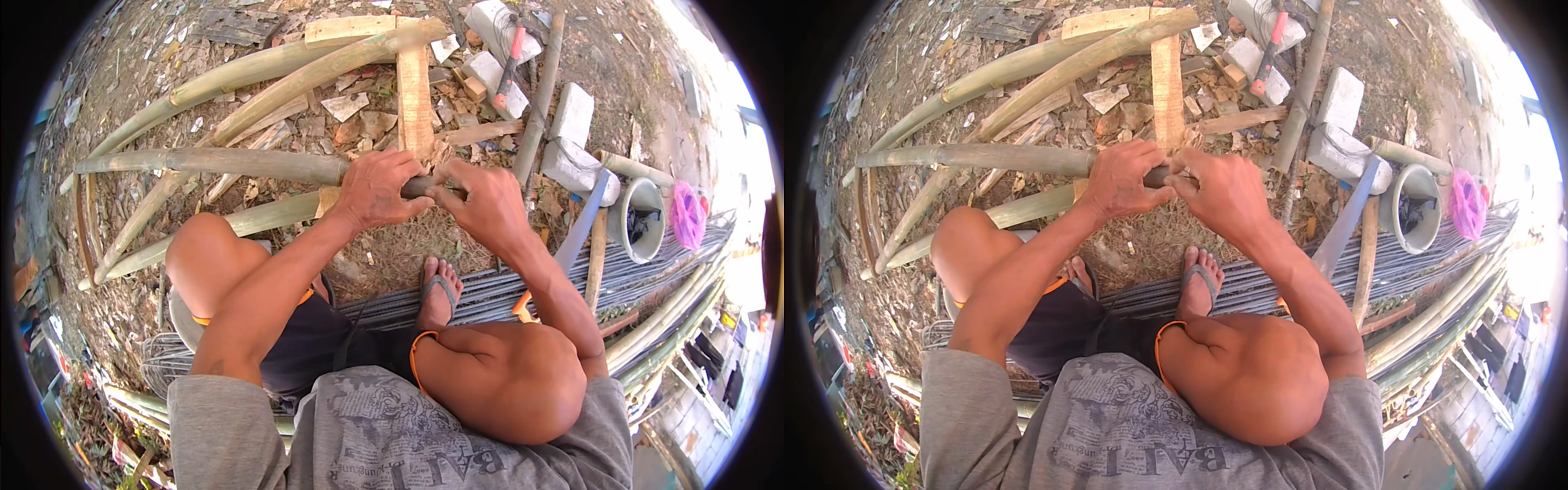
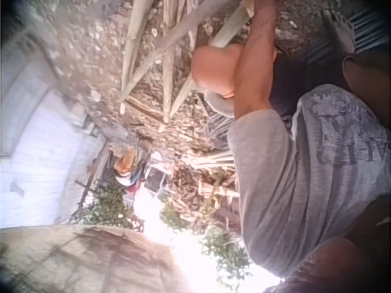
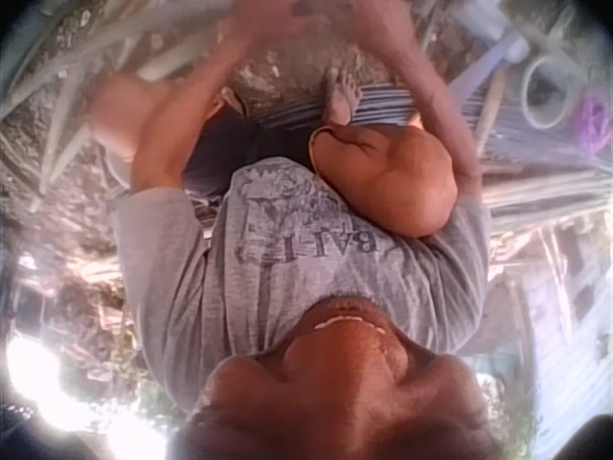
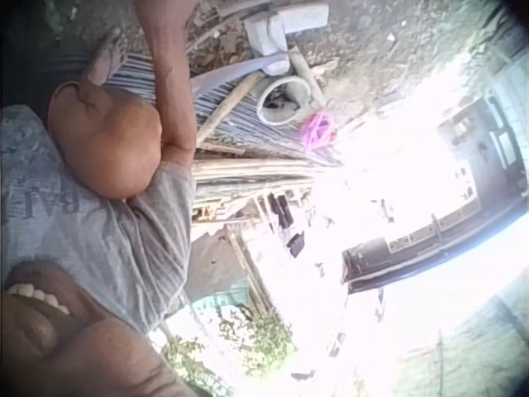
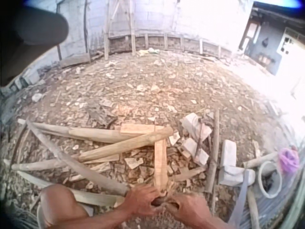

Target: The person builds a structure using bamboo poles, first using a handsaw to cut a pole, then using pliers and wire to secure the poles together at an intersection.

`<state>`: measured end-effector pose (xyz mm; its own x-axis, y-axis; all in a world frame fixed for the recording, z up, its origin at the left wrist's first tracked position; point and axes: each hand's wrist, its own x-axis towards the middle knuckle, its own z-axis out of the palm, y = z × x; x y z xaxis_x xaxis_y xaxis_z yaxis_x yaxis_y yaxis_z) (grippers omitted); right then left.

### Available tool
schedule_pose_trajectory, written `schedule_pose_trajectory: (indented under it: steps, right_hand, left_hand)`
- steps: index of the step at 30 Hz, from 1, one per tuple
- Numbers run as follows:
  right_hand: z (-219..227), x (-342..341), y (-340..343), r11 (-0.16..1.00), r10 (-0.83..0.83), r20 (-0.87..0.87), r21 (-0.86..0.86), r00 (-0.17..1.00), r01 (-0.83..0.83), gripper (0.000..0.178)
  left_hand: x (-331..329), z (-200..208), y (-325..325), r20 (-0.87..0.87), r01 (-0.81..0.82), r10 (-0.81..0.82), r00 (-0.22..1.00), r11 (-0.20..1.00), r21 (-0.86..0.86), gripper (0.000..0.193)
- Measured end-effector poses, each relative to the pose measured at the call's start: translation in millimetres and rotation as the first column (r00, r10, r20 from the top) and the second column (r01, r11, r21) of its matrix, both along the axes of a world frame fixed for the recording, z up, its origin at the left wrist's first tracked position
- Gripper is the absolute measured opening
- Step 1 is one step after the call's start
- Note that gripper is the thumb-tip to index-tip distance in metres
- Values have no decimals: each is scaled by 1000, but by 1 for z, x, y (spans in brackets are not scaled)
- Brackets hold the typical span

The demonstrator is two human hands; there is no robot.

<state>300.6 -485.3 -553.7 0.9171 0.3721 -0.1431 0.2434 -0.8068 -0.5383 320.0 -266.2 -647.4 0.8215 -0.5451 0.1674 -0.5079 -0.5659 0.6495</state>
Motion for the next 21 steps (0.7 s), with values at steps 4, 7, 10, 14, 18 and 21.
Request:
schedule_pose_trajectory:
  steps: [4,7,10,14,18,21]
  right_hand:
    - [26,37,-20,897,-216,-375,289,901,335,66]
    - [-24,56,-35,879,-202,-627,222,752,421,69]
    - [-36,51,-24,996,14,-645,73,764,44,60]
    - [-40,42,-30,929,-27,-796,204,605,309,35]
    - [-58,14,-22,884,-111,-615,297,780,360,24]
    - [-63,-7,-6,818,-234,-556,330,798,470,23]
  left_hand:
    - [0,7,-4,-10,40,-39,999,997,59,41]
    - [0,10,-7,-24,68,-66,998,995,77,39]
    - [1,16,-7,-29,76,-72,997,983,170,38]
    - [2,17,-9,-19,110,-108,994,982,150,36]
    - [2,10,-9,1,110,-111,994,990,82,35]
    - [1,10,-3,24,105,-105,994,994,32,35]
